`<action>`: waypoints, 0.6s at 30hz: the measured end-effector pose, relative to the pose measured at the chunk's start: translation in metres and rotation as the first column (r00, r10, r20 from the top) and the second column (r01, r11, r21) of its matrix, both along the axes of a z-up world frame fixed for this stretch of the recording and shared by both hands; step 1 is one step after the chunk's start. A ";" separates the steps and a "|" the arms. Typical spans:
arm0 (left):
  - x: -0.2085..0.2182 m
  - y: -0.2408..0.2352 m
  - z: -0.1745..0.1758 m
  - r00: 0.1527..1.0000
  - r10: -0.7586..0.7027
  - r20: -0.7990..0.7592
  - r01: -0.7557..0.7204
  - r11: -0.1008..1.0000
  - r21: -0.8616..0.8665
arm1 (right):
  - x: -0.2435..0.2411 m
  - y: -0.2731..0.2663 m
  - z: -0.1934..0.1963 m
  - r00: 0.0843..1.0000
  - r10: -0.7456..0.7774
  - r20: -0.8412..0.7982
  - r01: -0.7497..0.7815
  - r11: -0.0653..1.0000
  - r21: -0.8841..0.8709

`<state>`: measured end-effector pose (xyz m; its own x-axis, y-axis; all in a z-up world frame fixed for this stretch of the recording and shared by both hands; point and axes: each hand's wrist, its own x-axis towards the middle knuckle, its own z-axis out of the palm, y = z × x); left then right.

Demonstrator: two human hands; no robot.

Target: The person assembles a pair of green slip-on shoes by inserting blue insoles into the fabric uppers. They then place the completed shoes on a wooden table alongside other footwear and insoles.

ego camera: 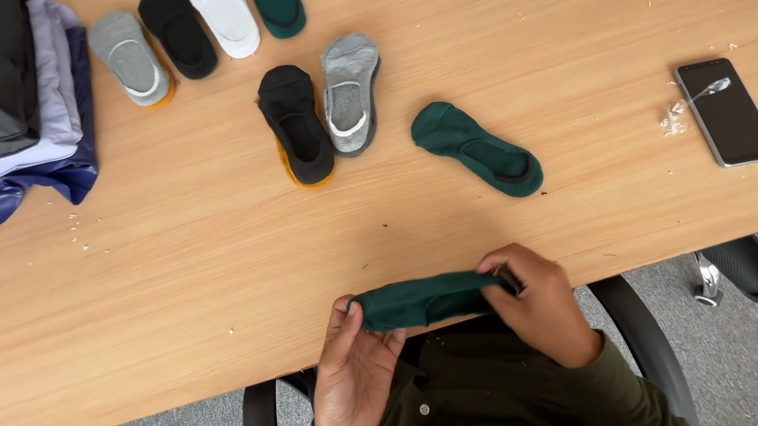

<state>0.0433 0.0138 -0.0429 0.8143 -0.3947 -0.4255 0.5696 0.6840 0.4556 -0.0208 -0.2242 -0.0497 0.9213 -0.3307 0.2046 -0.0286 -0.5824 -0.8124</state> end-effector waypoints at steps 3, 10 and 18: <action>0.000 -0.011 -0.005 0.984 0.088 0.156 -0.106 0.989 0.107 | -0.002 -0.009 -0.006 0.958 -0.076 -0.277 0.167 0.933 0.320; 0.001 -0.019 -0.033 0.954 0.066 0.293 -0.210 0.843 0.495 | -0.007 -0.034 -0.033 0.879 0.417 -0.232 -0.102 0.640 0.761; 0.022 0.000 -0.033 0.841 -0.255 0.476 -0.258 0.586 0.768 | 0.008 -0.029 0.002 0.952 0.153 -0.265 -0.006 0.876 0.483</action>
